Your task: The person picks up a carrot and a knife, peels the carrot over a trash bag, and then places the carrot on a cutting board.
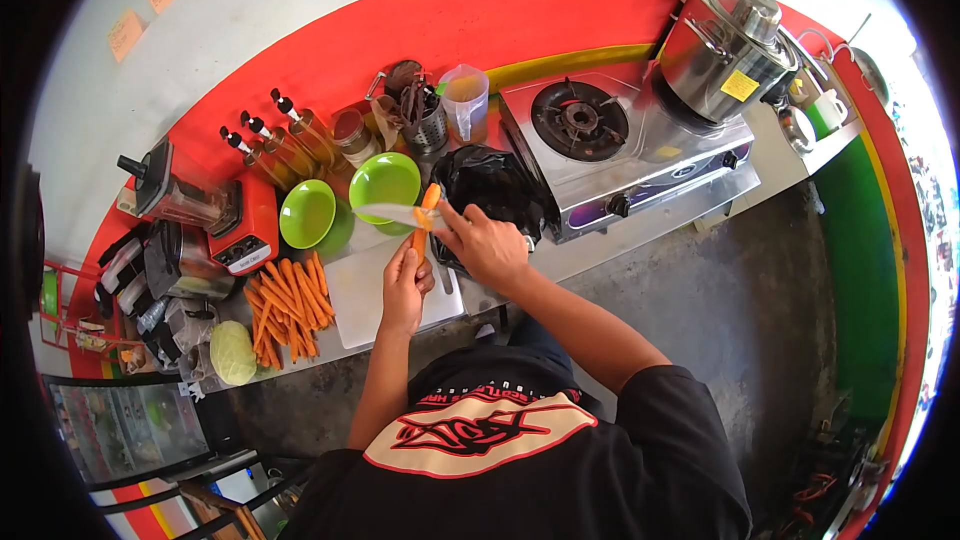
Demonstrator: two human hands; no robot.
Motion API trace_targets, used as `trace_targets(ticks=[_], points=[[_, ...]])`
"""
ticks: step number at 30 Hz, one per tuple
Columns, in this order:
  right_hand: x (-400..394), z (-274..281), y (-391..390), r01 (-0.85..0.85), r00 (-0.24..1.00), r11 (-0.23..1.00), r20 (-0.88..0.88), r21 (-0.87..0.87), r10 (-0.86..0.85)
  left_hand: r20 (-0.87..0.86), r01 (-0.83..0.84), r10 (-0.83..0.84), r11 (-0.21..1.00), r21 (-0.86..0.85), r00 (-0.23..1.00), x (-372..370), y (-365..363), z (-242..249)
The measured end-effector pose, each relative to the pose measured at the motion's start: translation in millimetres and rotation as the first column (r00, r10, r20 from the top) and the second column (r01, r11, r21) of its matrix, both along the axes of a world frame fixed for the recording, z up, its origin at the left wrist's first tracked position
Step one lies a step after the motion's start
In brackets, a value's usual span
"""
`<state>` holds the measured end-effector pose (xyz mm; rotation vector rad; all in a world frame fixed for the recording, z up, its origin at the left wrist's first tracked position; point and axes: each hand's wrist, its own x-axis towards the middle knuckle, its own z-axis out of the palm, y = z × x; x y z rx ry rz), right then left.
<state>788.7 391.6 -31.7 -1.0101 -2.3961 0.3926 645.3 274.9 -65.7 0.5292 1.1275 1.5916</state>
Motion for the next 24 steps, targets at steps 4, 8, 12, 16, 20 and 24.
trace_targets(ticks=[4,8,12,16,20,24], points=[[-4,-7,11,0.104,0.995,0.994,0.0,-0.018,-0.104,0.019,0.011,-0.01,1.0,-0.025,1.0,0,1,-1],[0,-2,4,0.006,1.0,1.0,0.025,0.003,-0.006,0.008,0.002,-0.002,1.0,-0.021,1.0,3,2,-3],[1,-10,13,0.069,0.998,0.997,-0.001,-0.027,-0.069,-0.02,-0.037,0.036,0.999,-0.033,0.999,2,5,-5],[4,-13,-3,-0.111,0.992,0.993,0.064,0.049,0.108,-0.062,-0.055,0.052,0.997,-0.057,0.997,0,8,-15],[-1,-16,5,0.022,0.999,1.0,0.037,0.014,-0.022,-0.068,-0.086,0.085,0.996,-0.021,0.994,5,12,-11],[3,-10,-12,-0.096,0.99,0.995,0.101,-0.01,0.096,-0.135,-0.066,0.068,0.998,0.018,0.988,2,9,-15]])
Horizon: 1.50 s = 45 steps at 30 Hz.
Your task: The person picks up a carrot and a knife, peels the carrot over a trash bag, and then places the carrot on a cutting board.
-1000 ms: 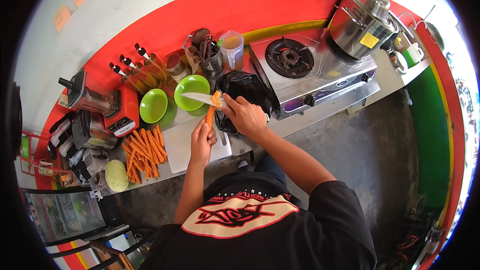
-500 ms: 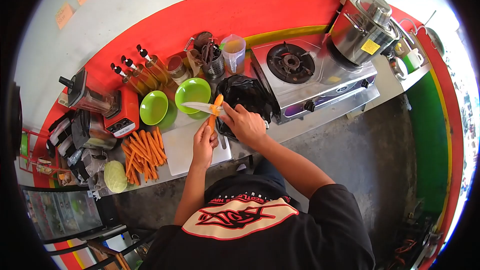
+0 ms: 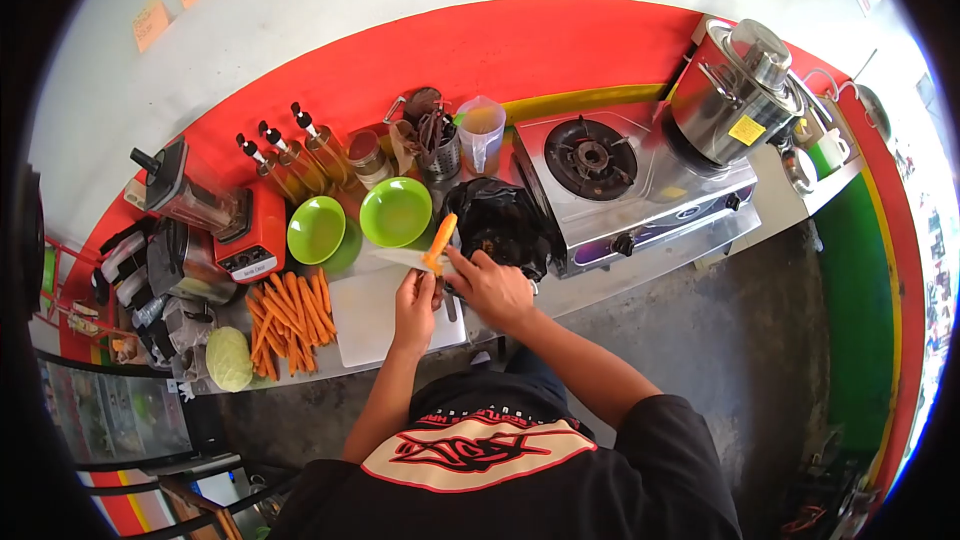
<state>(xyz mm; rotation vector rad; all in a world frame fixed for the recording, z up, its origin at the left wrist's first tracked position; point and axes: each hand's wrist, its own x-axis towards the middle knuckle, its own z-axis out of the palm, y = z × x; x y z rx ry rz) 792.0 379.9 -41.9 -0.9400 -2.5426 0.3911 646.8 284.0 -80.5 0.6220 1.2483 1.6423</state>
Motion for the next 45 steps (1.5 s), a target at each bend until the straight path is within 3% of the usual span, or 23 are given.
trace_targets(ticks=[2,4,6,8,10,12,16,20,30,33,37,39,43,45], points=[[-1,5,0,0.053,0.999,0.999,0.0,-0.01,-0.053,-0.009,-0.02,0.02,1.0,0.019,1.0,0,0,2],[-4,-3,10,0.223,0.968,0.969,-0.09,-0.104,-0.233,-0.03,-0.012,0.013,1.0,0.014,0.999,1,3,3],[-4,-5,1,0.192,0.964,0.976,-0.169,-0.101,-0.207,-0.058,-0.01,0.01,1.0,-0.003,0.998,0,4,2],[-1,2,-9,0.057,0.997,0.998,-0.05,0.013,-0.056,-0.047,0.012,-0.013,1.0,-0.012,0.999,-2,6,-5],[-4,-1,2,0.109,0.992,0.993,-0.068,0.044,-0.106,-0.05,-0.008,0.008,1.0,0.012,0.999,-2,4,-3],[-7,-5,15,0.287,0.955,0.958,-0.076,-0.003,-0.286,-0.038,-0.005,0.005,1.0,0.014,0.999,-2,5,-6],[-4,2,10,0.094,0.994,0.996,-0.055,0.002,-0.094,-0.024,0.009,-0.009,1.0,0.013,1.0,-6,2,-4],[-13,-1,27,0.278,0.953,0.946,-0.075,-0.164,-0.293,-0.028,0.004,-0.003,1.0,0.005,1.0,-9,1,1],[-16,7,30,0.138,0.985,0.976,-0.075,-0.17,-0.152,-0.101,0.012,-0.011,1.0,0.012,0.995,-17,-4,-4],[-20,8,33,0.199,0.974,0.961,-0.069,-0.192,-0.216,-0.124,0.008,-0.006,1.0,0.015,0.992,-18,-2,-2],[-19,10,28,0.144,0.988,0.976,-0.026,-0.16,-0.15,-0.101,0.002,-0.001,1.0,0.018,0.995,-19,-5,-3],[-21,6,34,0.209,0.971,0.954,-0.068,-0.216,-0.228,-0.101,-0.003,0.005,1.0,0.019,0.995,-19,-6,-4],[-15,8,32,0.142,0.987,0.971,-0.042,-0.194,-0.153,-0.13,0.0,-0.001,1.0,-0.002,0.992,-19,-7,-5],[-12,9,41,0.215,0.972,0.947,-0.042,-0.238,-0.231,-0.126,0.012,-0.01,1.0,0.016,0.992,-17,-5,-2]])
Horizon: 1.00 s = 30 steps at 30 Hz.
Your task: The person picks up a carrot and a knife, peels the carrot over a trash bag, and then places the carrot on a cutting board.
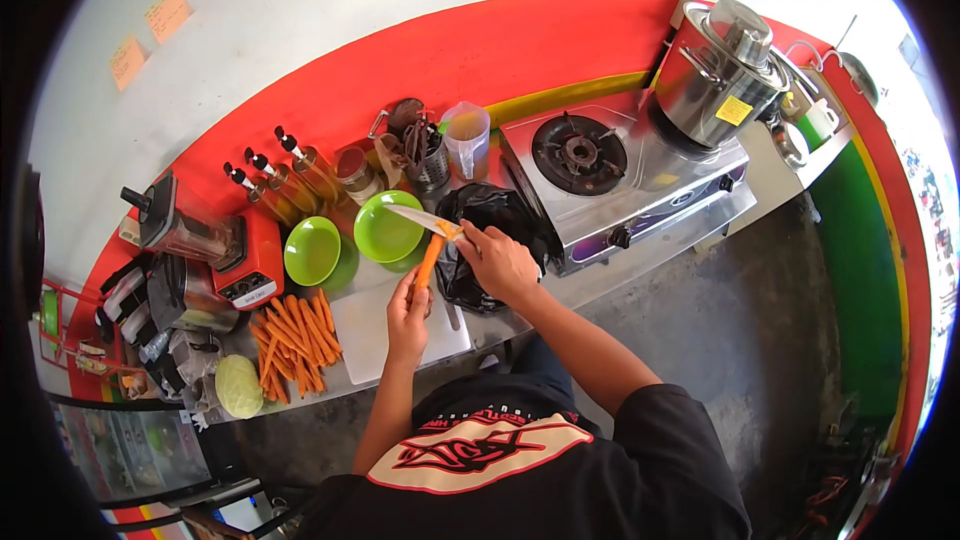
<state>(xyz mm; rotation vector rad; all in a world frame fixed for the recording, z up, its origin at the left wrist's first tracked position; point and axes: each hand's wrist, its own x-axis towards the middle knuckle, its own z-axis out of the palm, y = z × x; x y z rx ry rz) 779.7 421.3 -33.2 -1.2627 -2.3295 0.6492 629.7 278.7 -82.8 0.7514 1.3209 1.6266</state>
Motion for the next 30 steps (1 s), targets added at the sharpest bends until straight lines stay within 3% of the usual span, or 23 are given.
trace_targets(ticks=[4,7,11,14,18,20,25,30], points=[[6,12,-6,-0.122,0.993,0.991,0.013,0.049,0.121,-0.078,-0.007,0.005,1.0,-0.023,0.997,1,2,2],[6,9,3,-0.016,0.999,1.0,-0.031,0.024,0.017,-0.095,0.006,-0.007,1.0,-0.006,0.995,2,2,3],[9,16,-5,-0.105,0.994,0.991,-0.019,0.082,0.107,-0.142,-0.004,0.001,1.0,-0.021,0.99,3,3,7],[8,8,-3,-0.019,0.999,0.998,-0.045,0.067,0.022,-0.173,0.014,-0.016,1.0,-0.012,0.985,2,4,9],[10,10,-7,-0.038,0.995,0.996,-0.085,0.082,0.045,-0.168,0.015,-0.018,1.0,-0.019,0.986,2,3,2],[11,10,-5,-0.014,0.998,0.998,-0.053,0.068,0.017,-0.143,0.011,-0.004,0.999,0.048,0.99,4,4,3],[15,19,-13,-0.069,0.998,0.996,0.005,0.048,0.069,-0.157,0.01,-0.01,1.0,0.003,0.988,3,4,-1],[20,-15,12,0.088,0.988,0.993,-0.123,-0.084,-0.098,-0.11,0.03,-0.027,0.999,0.027,0.994,0,1,-3]])
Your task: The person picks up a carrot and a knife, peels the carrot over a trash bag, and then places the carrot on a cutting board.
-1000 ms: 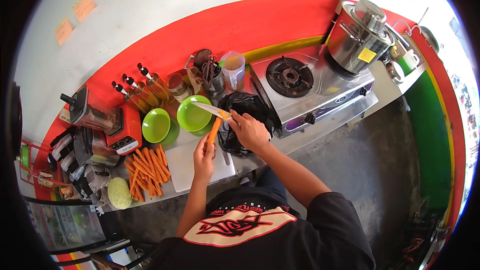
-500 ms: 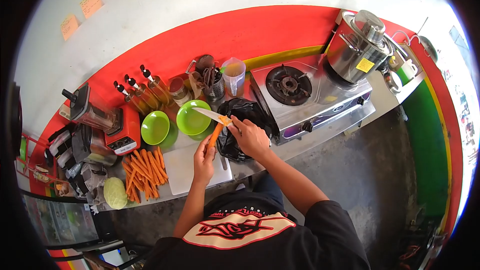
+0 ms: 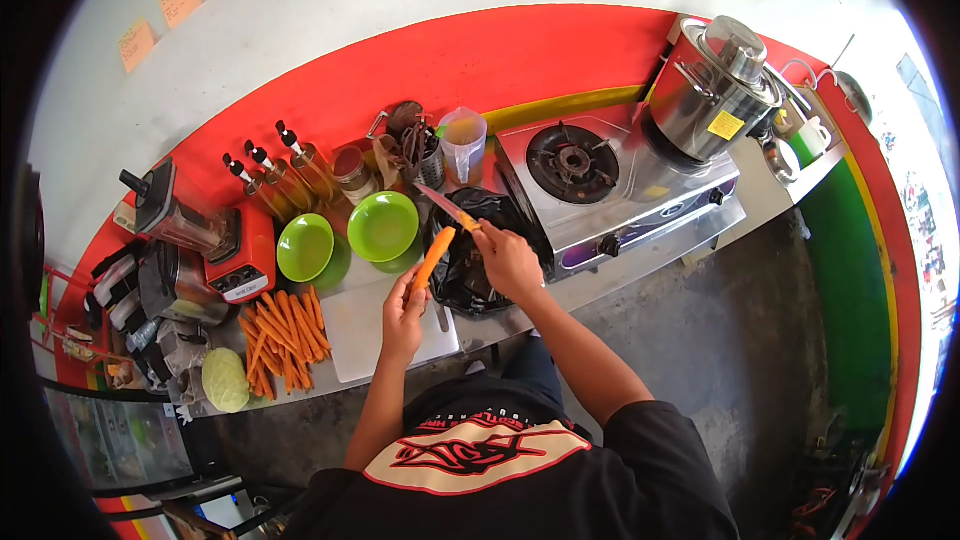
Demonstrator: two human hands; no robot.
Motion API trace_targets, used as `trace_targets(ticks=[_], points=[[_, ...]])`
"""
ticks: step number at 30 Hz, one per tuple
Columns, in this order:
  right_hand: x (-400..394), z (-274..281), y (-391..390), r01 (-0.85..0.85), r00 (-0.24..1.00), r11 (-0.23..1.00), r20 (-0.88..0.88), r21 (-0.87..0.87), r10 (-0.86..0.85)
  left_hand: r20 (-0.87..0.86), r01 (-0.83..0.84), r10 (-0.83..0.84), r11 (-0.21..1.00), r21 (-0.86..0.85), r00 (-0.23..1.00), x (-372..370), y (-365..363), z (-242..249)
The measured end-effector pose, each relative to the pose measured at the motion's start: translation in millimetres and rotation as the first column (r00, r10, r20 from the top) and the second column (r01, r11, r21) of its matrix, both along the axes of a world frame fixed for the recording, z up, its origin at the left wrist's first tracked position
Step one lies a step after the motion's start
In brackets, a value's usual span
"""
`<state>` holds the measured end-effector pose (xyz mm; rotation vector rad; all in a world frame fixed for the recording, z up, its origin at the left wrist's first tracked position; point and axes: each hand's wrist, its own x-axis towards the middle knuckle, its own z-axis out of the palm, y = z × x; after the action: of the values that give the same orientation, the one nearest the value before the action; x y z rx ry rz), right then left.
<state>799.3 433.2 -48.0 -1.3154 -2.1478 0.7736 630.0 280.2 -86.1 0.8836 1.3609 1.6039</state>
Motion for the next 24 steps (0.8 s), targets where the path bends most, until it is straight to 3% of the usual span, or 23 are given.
trace_targets(ticks=[2,3,4,5,7,9,12,14,19,24], points=[[7,-38,20,-0.012,0.979,0.992,-0.201,-0.127,-0.014,-0.028,0.04,-0.041,0.999,-0.035,0.999,0,-2,10],[10,-31,19,-0.019,0.981,0.991,-0.196,-0.131,-0.007,-0.023,0.033,-0.033,0.999,-0.039,0.999,0,-3,14],[12,-15,18,-0.087,0.914,0.872,-0.387,-0.482,-0.123,-0.007,0.073,-0.074,0.995,-0.065,0.997,-4,-2,19],[13,-4,16,-0.221,0.814,0.633,-0.498,-0.742,-0.3,0.011,0.113,-0.112,0.99,-0.089,0.994,-8,0,22],[12,0,14,-0.253,0.781,0.61,-0.53,-0.751,-0.329,0.004,0.105,-0.105,0.993,-0.06,0.994,-14,5,27],[15,7,11,-0.386,0.745,0.586,-0.615,-0.712,-0.258,-0.004,0.154,-0.155,0.983,-0.097,0.988,-20,11,33],[22,8,1,-0.481,0.739,0.566,-0.657,-0.67,-0.15,0.077,0.086,-0.082,0.995,-0.049,0.994,-23,26,33],[26,2,-6,-0.495,0.726,0.547,-0.667,-0.675,-0.166,0.17,0.03,-0.028,1.0,-0.008,0.985,-23,36,27],[31,4,-21,-0.466,0.728,0.494,-0.635,-0.734,-0.258,0.199,-0.009,0.015,1.0,-0.029,0.98,-17,60,15],[25,-11,-22,-0.379,0.762,0.59,-0.602,-0.713,-0.238,0.302,-0.052,0.059,0.998,-0.029,0.952,7,84,1]])
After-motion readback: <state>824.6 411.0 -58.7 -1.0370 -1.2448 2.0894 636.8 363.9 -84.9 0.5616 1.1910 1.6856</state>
